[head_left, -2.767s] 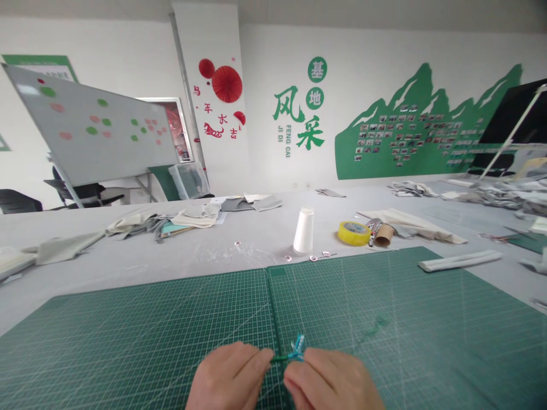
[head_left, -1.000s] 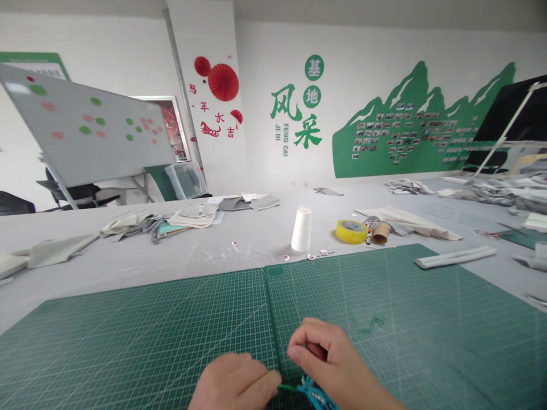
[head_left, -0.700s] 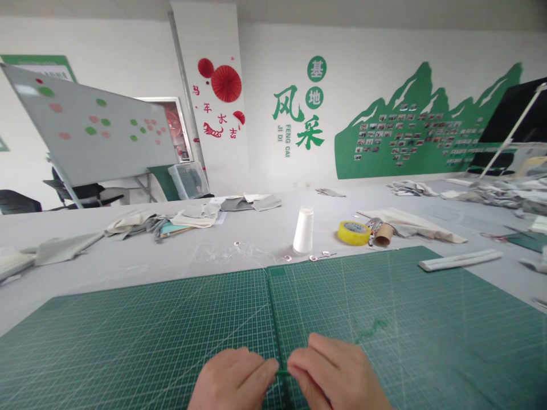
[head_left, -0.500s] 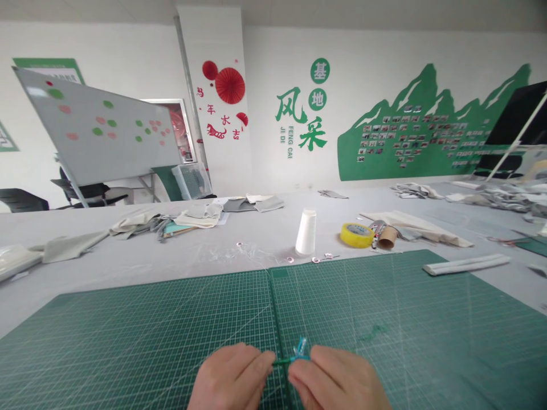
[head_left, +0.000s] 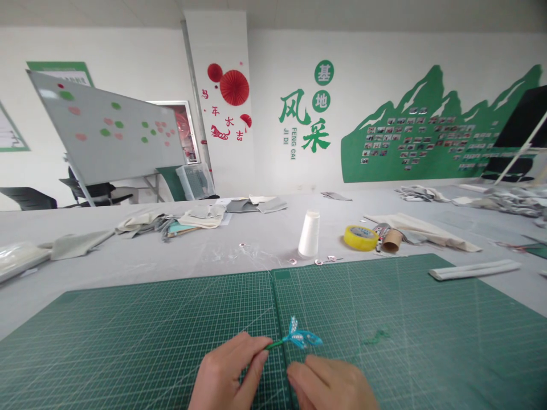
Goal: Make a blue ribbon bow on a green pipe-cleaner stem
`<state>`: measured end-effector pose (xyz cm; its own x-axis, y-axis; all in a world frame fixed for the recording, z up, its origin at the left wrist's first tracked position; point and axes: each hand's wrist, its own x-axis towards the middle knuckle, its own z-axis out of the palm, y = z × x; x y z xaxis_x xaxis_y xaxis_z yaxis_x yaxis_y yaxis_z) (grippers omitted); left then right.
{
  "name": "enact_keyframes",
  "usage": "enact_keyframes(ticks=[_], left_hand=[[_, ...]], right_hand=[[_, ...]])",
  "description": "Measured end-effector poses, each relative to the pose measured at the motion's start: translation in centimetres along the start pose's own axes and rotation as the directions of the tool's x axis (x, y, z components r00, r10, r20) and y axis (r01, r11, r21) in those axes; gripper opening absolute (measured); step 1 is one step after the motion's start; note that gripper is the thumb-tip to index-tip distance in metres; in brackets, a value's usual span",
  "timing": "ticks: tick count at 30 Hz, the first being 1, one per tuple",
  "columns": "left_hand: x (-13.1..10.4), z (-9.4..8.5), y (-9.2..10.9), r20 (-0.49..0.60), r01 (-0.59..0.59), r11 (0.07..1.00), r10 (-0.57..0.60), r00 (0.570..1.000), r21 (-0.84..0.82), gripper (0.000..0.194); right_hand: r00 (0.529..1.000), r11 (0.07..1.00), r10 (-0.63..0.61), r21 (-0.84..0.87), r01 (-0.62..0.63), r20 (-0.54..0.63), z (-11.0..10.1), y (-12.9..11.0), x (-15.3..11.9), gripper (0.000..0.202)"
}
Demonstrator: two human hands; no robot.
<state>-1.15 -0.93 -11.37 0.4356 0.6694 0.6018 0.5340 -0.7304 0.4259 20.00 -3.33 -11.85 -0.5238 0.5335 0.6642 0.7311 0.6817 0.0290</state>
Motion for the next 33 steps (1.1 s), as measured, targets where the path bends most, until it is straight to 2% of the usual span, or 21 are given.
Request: enact_keyframes(ticks=[3,7,11,15,21,23,24,25,27,28,31,33], left_hand=[[0.5,-0.2,0.6,0.025,0.034,0.997,-0.032,0.999,-0.074,0.017],[1.1,-0.2,1.1,0.127,0.107,0.98,-0.086,0.988,-0.169,0.017],[1.2,0.0,1.3,0.222,0.217,0.949,-0.166,0.961,-0.23,0.017],[1.1,-0.2,1.4,0.275,0.269,0.912,-0.185,0.943,-0.308,0.026],[1.5,-0.7,1.1,0.254,0.345,0.839,-0.256,0.933,-0.42,0.017],[1.7,-1.1,0.9,0.254,0.355,0.816,-0.263,0.931,-0.457,0.019],[1.8,-1.3,0.8,0.258,0.36,0.803,-0.264,0.929,-0.476,0.019],[1.8,-1.5,0.8,0.264,0.363,0.79,-0.262,0.928,-0.494,0.019],[1.9,-2.1,0.9,0.291,0.373,0.768,-0.251,0.923,-0.52,0.021],[1.9,-2.4,1.0,0.316,0.38,0.757,-0.24,0.918,-0.531,0.023],[1.9,-3.0,1.7,0.449,0.437,0.689,-0.179,0.875,-0.577,0.031],[2.1,-3.2,2.2,0.573,0.549,0.59,-0.17,0.802,-0.592,0.035]], right_hand=[[0.999,0.998,0.02,0.056,-0.022,0.027,0.8,0.4,-0.4,0.027],[0.996,0.988,0.064,0.133,-0.072,0.062,1.5,0.6,-0.7,0.026],[0.992,0.978,0.096,0.174,-0.11,0.087,1.7,0.4,-0.8,0.029],[0.993,0.97,0.068,0.228,-0.089,0.097,1.6,0.3,-0.9,0.028],[0.988,0.918,0.059,0.38,-0.11,0.143,1.6,-0.1,-0.8,0.025],[0.976,0.849,0.095,0.496,-0.183,0.196,1.3,-0.1,-0.3,0.024],[0.955,0.763,0.138,0.587,-0.271,0.262,1.0,0.1,0.0,0.024],[0.918,0.638,0.179,0.669,-0.382,0.353,0.7,0.4,0.3,0.025],[0.793,0.324,0.212,0.724,-0.609,0.572,-0.1,1.5,0.6,0.026],[0.752,0.259,0.198,0.707,-0.658,0.628,-0.5,2.3,0.5,0.026],[0.671,0.228,0.218,0.632,-0.741,0.709,-1.2,5.7,-0.2,0.027],[0.628,0.243,0.288,0.579,-0.778,0.723,-1.3,8.3,-1.0,0.033]])
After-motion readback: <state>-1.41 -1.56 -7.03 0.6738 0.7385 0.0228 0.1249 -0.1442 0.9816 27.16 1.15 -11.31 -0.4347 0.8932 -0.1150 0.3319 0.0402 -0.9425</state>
